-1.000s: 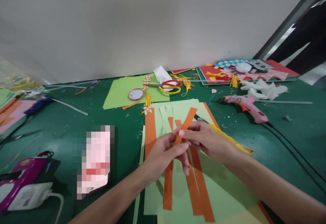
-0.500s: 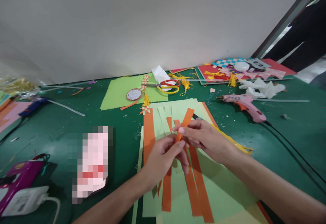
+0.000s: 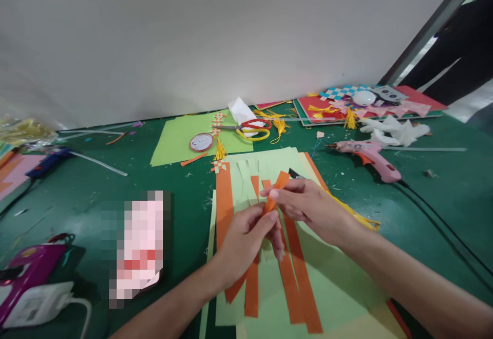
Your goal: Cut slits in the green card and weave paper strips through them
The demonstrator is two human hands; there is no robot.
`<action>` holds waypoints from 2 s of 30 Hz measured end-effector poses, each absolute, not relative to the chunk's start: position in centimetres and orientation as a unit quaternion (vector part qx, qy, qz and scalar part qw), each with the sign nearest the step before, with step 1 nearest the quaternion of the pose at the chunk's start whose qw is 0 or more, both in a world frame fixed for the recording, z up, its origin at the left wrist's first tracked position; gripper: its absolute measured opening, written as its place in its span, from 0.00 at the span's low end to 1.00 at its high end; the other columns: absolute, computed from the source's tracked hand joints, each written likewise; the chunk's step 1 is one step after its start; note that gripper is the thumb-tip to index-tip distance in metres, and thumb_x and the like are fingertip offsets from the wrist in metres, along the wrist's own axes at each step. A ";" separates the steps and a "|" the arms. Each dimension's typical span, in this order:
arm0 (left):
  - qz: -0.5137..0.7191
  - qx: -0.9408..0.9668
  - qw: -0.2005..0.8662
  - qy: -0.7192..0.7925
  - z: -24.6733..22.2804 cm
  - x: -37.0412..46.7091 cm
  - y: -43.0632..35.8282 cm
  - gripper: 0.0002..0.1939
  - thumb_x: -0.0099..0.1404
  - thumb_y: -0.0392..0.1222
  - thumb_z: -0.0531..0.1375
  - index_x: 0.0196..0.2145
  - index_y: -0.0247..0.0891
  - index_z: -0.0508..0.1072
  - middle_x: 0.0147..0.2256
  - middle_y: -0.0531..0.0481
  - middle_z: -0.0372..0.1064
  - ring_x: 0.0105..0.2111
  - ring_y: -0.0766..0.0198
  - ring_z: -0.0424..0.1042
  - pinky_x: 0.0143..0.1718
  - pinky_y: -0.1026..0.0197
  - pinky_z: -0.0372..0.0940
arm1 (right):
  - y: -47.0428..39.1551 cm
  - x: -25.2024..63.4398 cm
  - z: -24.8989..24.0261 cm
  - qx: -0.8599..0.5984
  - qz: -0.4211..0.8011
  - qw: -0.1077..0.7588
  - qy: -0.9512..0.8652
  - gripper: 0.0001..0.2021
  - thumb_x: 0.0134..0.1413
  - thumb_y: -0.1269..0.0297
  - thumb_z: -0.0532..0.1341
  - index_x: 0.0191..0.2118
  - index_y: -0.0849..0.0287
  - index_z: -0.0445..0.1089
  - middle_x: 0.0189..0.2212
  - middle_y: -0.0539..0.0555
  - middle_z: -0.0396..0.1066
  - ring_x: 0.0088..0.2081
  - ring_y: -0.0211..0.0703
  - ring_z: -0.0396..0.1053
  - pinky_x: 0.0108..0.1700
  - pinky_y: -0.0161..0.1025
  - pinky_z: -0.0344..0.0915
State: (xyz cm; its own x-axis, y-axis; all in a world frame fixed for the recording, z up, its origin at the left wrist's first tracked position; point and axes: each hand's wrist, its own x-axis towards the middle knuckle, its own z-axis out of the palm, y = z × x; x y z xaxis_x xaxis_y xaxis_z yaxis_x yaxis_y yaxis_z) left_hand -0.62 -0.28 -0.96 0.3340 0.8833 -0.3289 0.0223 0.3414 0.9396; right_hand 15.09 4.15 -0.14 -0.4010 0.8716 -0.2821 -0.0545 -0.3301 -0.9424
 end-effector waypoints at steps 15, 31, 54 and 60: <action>0.321 0.475 0.655 0.493 -1.0 -0.6 -0.2 0.15 0.70 0.49 0.53 0.30 0.37 0.66 0.20 0.52 0.70 0.18 0.67 0.71 0.16 0.68 0.55 | 4.4 15.1 -0.3 -0.418 0.711 0.343 -0.449 0.21 0.48 0.51 0.69 0.20 0.60 0.63 0.15 0.41 0.47 0.19 0.29 0.41 0.23 0.37 0.39; 0.366 0.481 0.636 0.480 -1.2 -0.7 -0.2 0.18 0.71 0.52 0.52 0.29 0.37 0.66 0.18 0.55 0.69 0.17 0.69 0.70 0.25 0.66 0.64 | 4.1 14.7 -0.5 -0.410 0.728 0.329 -0.440 0.13 0.47 0.55 0.70 0.32 0.61 0.76 0.20 0.46 0.64 0.19 0.28 0.49 0.22 0.34 0.43; 0.338 0.518 0.614 0.491 -1.1 -0.5 -0.3 0.16 0.71 0.48 0.53 0.29 0.37 0.67 0.20 0.54 0.70 0.19 0.68 0.70 0.26 0.66 0.64 | 3.7 14.5 -1.1 -0.396 0.730 0.344 -0.438 0.15 0.50 0.53 0.68 0.27 0.61 0.73 0.17 0.44 0.57 0.20 0.30 0.47 0.23 0.35 0.45; 0.346 0.520 0.607 0.491 -1.2 -0.5 -0.5 0.17 0.72 0.49 0.52 0.30 0.36 0.68 0.20 0.54 0.70 0.19 0.68 0.70 0.26 0.66 0.64 | 3.6 14.6 -1.2 -0.391 0.727 0.344 -0.448 0.15 0.50 0.53 0.68 0.27 0.61 0.74 0.16 0.44 0.58 0.20 0.31 0.48 0.23 0.35 0.45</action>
